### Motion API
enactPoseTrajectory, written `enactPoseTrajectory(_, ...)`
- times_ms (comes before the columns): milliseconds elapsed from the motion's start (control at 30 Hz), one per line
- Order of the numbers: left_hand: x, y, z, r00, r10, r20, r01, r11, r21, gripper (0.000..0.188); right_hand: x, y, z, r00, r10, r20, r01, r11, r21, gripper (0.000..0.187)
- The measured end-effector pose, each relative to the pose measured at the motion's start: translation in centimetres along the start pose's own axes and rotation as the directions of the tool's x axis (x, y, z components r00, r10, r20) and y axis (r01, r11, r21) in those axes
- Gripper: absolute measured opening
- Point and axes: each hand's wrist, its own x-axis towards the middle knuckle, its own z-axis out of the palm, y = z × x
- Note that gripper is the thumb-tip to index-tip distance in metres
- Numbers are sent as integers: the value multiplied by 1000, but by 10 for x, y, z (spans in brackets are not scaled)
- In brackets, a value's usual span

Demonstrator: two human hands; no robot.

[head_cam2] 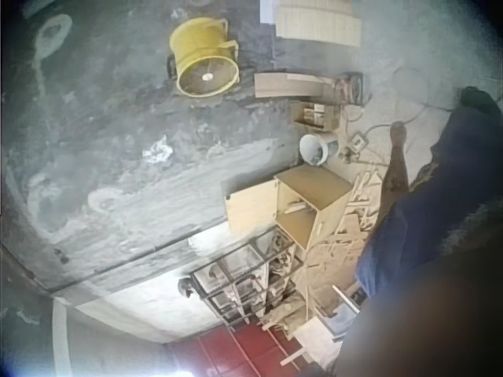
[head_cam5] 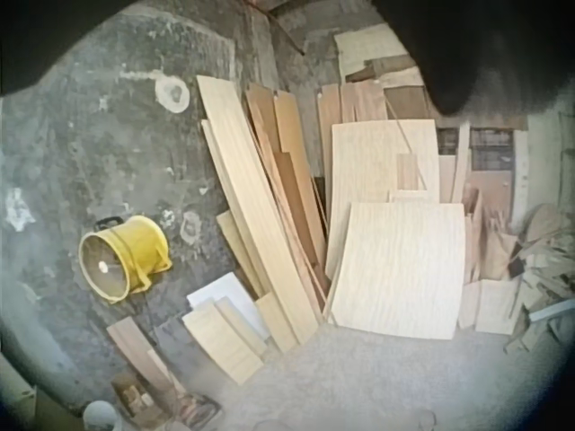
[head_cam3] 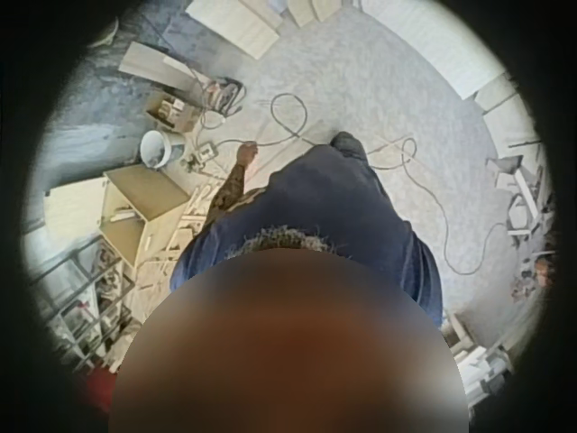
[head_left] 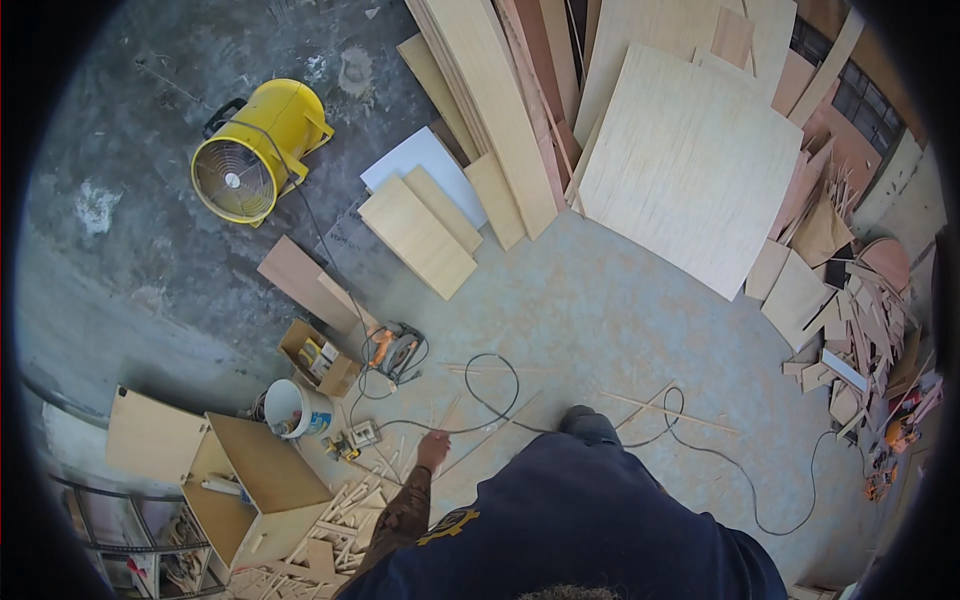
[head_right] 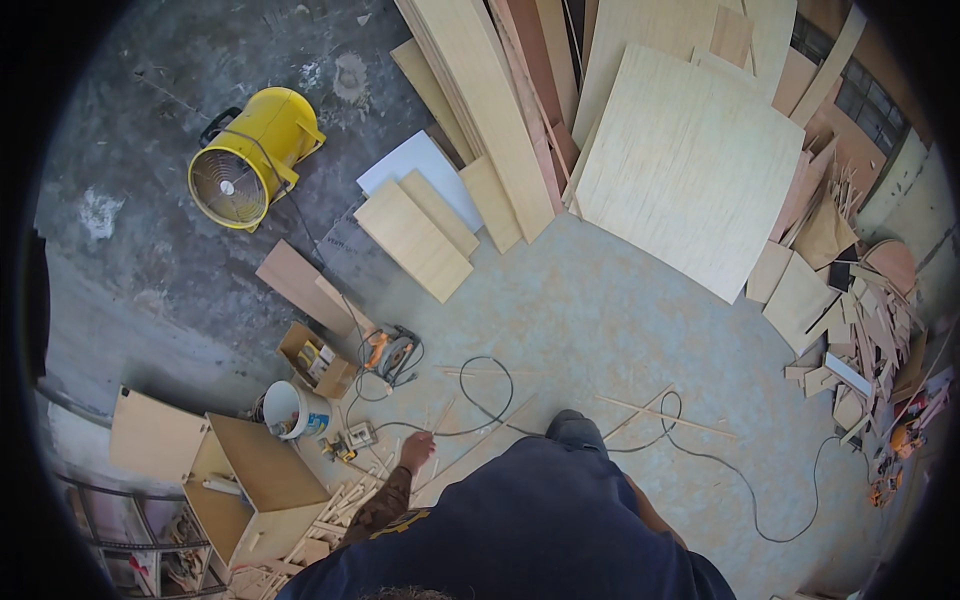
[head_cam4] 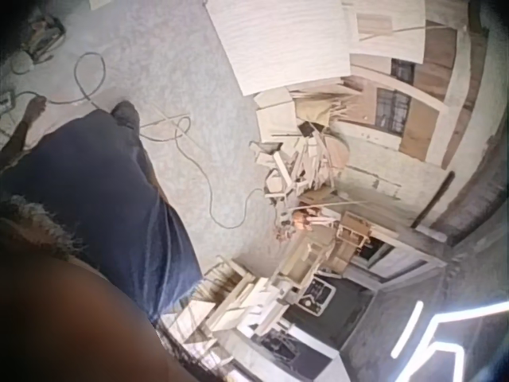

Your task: Cutting large wood panels using a table saw and a tape measure.

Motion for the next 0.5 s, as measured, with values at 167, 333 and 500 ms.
enactPoseTrajectory(167, 90, 86, 3, 998, -41, 36, 41, 999, 12, 28, 43, -52, 3, 996, -17, 88, 26, 995, -101, 41)
enactPoseTrajectory(333, 158, 170, 23, 953, -140, 269, 146, 989, 1, 28, 119, -135, 4, 979, -77, 190, 111, 979, -174, 42)
enactPoseTrajectory(500, 240, 241, 48, 919, -196, 341, 247, 962, -114, 31, 236, -291, -40, 939, -207, 274, 275, 932, -238, 44)
